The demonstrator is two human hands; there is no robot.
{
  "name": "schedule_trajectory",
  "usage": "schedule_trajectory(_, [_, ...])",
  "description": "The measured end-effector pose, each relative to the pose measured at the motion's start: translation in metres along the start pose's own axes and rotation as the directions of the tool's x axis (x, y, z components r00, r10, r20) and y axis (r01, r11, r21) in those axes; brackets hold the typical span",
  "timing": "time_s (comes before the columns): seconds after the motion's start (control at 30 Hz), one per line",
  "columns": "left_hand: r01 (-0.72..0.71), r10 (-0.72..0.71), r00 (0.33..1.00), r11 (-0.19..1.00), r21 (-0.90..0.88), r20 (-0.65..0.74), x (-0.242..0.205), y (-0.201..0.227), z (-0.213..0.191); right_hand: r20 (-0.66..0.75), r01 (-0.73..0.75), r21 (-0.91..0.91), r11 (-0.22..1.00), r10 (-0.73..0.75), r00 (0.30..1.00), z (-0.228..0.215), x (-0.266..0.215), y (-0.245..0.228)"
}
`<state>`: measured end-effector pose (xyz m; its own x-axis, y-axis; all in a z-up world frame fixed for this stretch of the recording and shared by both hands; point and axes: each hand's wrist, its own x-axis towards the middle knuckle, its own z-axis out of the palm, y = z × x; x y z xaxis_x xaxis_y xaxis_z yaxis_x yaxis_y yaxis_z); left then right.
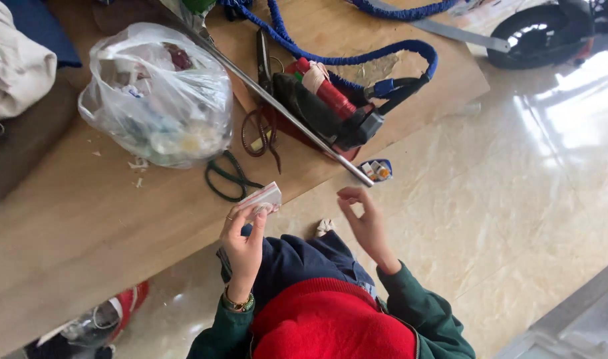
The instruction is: Cutting a small piece of fabric and then sorting small metal fasteners into a plastic bag on the floor.
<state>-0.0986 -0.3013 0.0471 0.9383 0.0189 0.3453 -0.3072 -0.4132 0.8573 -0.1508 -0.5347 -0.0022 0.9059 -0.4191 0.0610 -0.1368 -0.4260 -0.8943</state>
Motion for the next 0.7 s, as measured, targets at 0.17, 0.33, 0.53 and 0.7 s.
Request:
schedule_trajectory(0.17, [0.103, -0.103, 0.991, 0.995, 0.002, -0.088, -0.032, 0.028, 0.036, 0.061, -0.101, -0.031, 0.994, 0.103, 0.993, -0.07, 0.041, 0.024])
schedule_trajectory(0.33, [0.181, -0.18, 0.965, 0.983, -0.012, -0.19, -0.039, 0.027, 0.031, 0.219, 0.014, -0.107, 0.994, 0.01, 0.976, -0.061, 0.06, 0.007])
schedule_trajectory(0.53, [0.233, -0.319, 0.896, 0.93, -0.283, -0.31, -0.035, 0.022, 0.024, 0.25, 0.253, -0.123, 0.96, -0.217, 0.944, -0.044, 0.046, -0.005])
schedule_trajectory(0.7, [0.14, -0.344, 0.905, 0.797, -0.588, -0.251, -0.033, 0.033, 0.028, 0.416, 0.409, -0.048, 0.911, -0.354, 0.838, -0.036, 0.047, -0.025])
